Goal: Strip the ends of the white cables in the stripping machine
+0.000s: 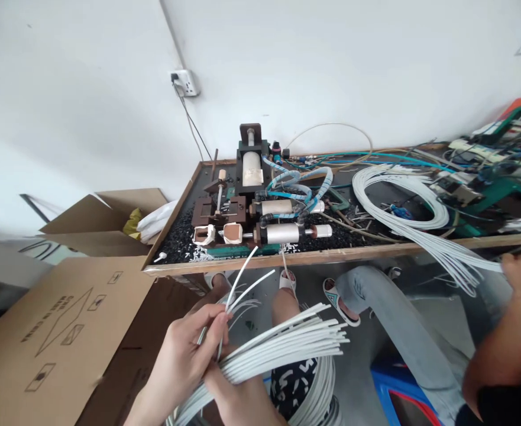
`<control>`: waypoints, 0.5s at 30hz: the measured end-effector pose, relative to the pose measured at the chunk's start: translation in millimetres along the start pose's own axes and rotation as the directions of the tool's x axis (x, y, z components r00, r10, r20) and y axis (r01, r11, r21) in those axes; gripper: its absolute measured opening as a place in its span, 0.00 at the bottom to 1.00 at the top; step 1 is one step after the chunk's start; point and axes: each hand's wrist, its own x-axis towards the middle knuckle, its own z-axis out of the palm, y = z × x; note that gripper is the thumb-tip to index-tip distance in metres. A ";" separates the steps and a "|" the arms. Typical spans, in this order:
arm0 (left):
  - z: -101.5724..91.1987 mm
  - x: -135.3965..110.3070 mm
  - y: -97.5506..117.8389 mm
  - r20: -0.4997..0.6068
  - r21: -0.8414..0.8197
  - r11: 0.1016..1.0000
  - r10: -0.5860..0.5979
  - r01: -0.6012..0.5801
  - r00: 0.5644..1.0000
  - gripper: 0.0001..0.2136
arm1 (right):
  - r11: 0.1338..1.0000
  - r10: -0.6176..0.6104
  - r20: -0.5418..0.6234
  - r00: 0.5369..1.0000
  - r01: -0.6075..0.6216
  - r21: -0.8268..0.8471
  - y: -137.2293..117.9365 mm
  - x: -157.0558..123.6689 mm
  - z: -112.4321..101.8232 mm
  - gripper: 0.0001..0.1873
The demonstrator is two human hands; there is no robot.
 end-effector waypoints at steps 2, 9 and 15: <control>-0.3 -2.5 -1.2 -0.034 0.032 0.999 -0.007 0.008 0.999 0.12 | 0.999 0.038 0.021 0.999 -0.038 0.006 3.3 -2.2 -1.2 0.15; -32.3 -0.6 -1.4 0.054 -0.319 0.944 -0.075 0.088 0.996 0.17 | 0.988 0.137 -0.010 0.991 -0.136 0.074 -6.7 31.0 -43.1 0.16; -31.5 16.6 -16.3 -0.351 -0.408 0.905 -0.274 0.117 0.895 0.09 | 0.978 0.181 -0.024 0.983 -0.177 0.110 12.3 -5.0 -27.2 0.22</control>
